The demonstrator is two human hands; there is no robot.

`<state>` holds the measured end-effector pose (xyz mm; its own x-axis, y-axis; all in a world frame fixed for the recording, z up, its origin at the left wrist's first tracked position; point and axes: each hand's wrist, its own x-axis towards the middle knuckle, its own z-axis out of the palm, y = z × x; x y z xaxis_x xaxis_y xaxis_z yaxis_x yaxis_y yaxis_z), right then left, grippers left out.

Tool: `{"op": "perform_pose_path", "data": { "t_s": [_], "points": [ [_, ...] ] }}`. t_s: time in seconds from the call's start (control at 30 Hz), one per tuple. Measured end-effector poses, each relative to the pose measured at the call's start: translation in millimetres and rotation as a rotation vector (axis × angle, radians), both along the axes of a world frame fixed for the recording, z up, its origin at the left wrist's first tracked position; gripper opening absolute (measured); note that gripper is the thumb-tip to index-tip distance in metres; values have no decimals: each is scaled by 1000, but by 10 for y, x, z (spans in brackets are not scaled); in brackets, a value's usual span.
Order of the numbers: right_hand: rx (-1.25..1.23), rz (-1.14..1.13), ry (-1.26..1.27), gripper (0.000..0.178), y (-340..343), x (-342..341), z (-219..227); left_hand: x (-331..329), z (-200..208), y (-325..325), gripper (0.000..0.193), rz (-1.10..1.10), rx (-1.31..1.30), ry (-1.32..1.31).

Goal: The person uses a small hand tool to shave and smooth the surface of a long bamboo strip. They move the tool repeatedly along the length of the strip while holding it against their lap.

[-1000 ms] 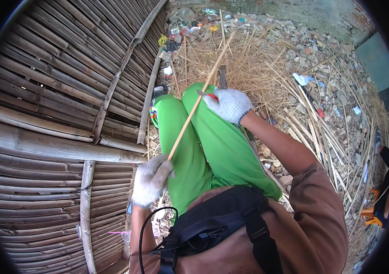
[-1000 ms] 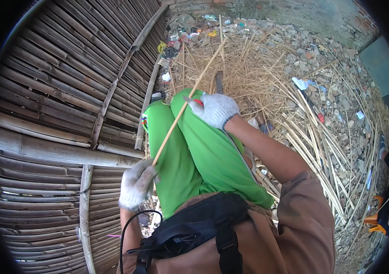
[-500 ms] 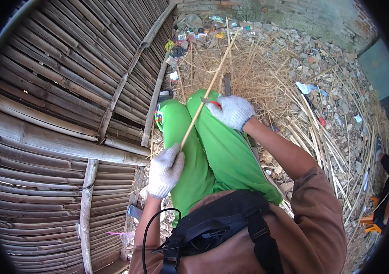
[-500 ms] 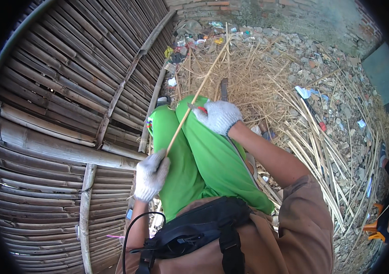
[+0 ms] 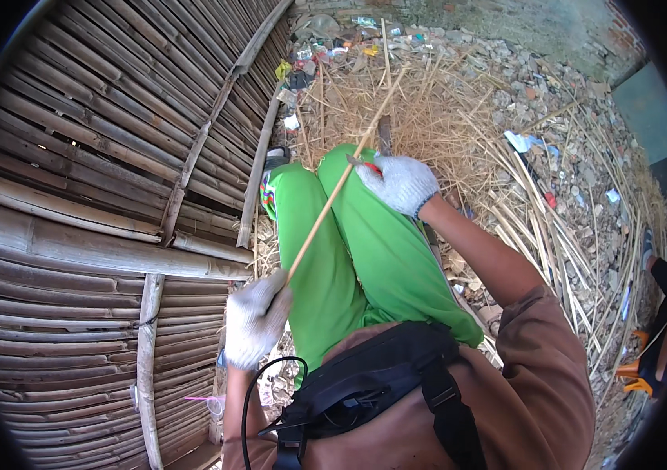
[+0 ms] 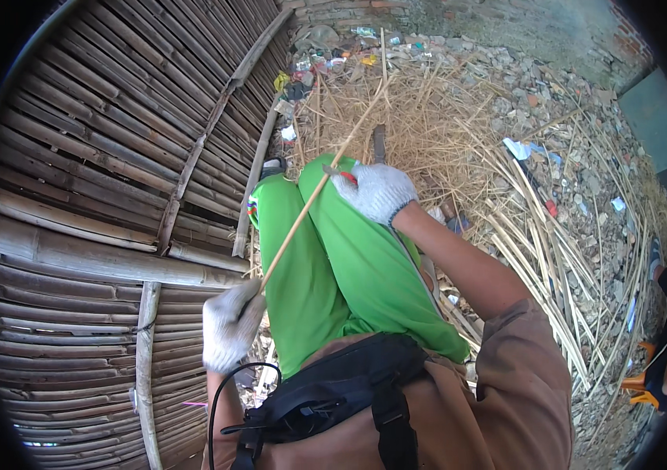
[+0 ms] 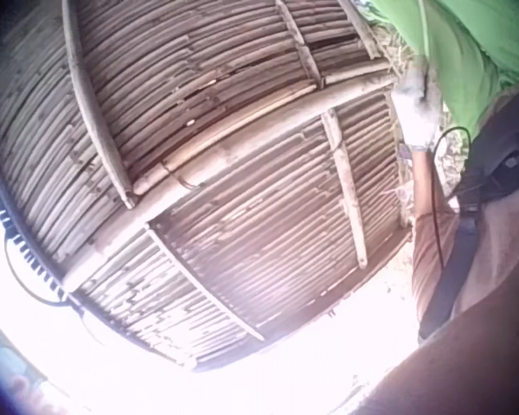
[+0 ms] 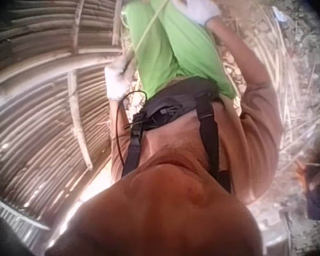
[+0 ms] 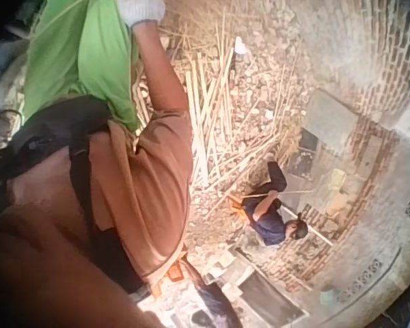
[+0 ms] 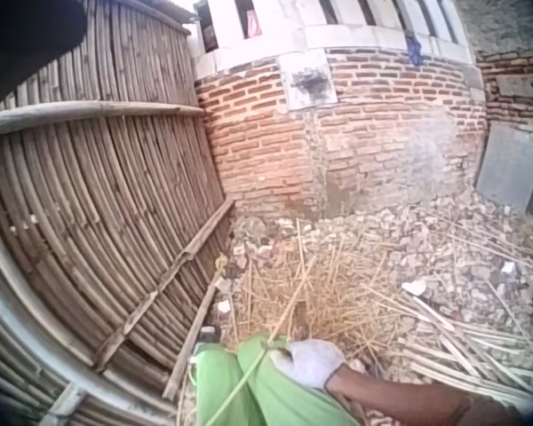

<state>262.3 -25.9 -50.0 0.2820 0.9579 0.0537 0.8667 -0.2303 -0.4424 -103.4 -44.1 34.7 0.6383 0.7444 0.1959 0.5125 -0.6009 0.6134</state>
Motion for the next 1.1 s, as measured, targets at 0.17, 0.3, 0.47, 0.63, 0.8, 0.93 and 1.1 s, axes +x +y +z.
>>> {"op": "perform_pose_path", "data": {
  "t_s": [0.17, 0.3, 0.47, 0.63, 0.8, 0.93, 1.1],
  "points": [
    [62, 42, -27, 66, -33, -109, 79, -802, 15, -594, 27, 273, -294, -24],
    [-28, 45, -17, 67, 19, -73, 135, -449, -19, -454, 23, 188, -140, 63],
    [-30, 70, -56, 68, 42, -81, 90, 468, -336, 282, 20, 25, -60, -91],
    [-8, 79, -67, 66, 57, -89, 87, 1307, -528, 937, 20, -109, 100, -178],
    [2, 58, -63, 66, 58, -78, 37, 965, -496, 758, 22, -53, 53, -111],
    [-32, 28, -38, 67, -10, 26, 24, 295, -260, 238, 21, -11, -96, -93],
    [-45, 54, -41, 64, -17, -56, 79, -472, -63, -382, 25, 138, -63, 81]
  ]
}}
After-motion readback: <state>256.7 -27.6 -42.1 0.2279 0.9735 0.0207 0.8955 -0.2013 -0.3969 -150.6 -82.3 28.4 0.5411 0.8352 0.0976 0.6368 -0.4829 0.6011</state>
